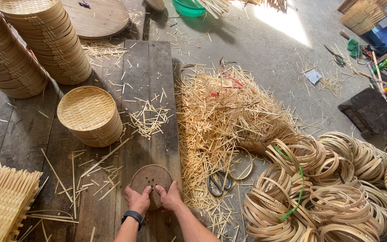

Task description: The person sits on the floor and repeatedly places a circular bamboo frame onto a flat woven bamboo mat, then uses shears to trim the excess mat around the frame. The trimmed circular pieces are stacked into a growing pile.

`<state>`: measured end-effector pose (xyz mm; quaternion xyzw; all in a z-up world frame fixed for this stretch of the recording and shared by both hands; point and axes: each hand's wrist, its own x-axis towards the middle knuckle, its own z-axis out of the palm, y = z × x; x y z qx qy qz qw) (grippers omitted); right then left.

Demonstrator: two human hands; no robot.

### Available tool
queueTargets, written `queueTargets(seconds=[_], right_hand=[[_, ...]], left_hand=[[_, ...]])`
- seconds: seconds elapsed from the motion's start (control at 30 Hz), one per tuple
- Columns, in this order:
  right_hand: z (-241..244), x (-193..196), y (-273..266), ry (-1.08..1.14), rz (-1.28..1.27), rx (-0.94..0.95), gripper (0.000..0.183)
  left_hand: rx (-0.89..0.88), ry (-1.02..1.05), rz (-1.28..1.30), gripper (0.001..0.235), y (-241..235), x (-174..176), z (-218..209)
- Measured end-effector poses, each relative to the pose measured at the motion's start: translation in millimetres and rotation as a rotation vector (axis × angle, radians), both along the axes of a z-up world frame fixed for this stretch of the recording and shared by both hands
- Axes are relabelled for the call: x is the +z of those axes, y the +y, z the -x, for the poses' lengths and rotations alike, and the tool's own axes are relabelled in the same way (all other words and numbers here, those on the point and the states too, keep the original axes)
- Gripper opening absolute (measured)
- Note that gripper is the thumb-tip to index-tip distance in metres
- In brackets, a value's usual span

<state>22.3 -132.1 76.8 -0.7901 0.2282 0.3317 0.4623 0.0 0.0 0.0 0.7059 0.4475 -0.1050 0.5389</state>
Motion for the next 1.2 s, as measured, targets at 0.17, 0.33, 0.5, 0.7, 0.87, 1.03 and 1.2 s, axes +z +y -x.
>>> queueTargets(seconds=[0.17,0.33,0.5,0.7,0.87,1.03,1.2], right_hand=[[0.2,-6.7,-0.9,-0.026,-0.016,-0.007,0.108],[0.1,-16.0,-1.4,-0.022,-0.011,-0.011,0.11],[-1.6,-27.6,-2.8,-0.001,-0.007,-0.022,0.111],[6.6,-36.5,-12.1,-0.094,-0.018,-0.019,0.088],[26.4,-31.9,-22.0,-0.101,-0.043,0.004,0.073],[31.4,-40.5,-28.1,-0.137,-0.059,-0.033,0.071],[27.9,-43.5,-40.5,-0.237,0.071,-0.079,0.07]], left_hand=[[-0.004,-0.003,-0.012,0.102,-0.9,4.6,0.5],[-0.006,-0.013,-0.008,0.102,-0.8,5.4,0.7],[-0.008,-0.08,-0.027,0.1,-1.5,1.3,3.1],[0.056,-0.218,-0.063,0.09,-15.9,-11.0,19.4],[-0.117,-0.024,-0.095,0.087,18.0,13.0,32.3],[-0.234,-0.178,-0.996,0.066,164.2,79.7,26.4],[-0.115,0.281,-0.951,0.074,293.5,143.1,65.8]])
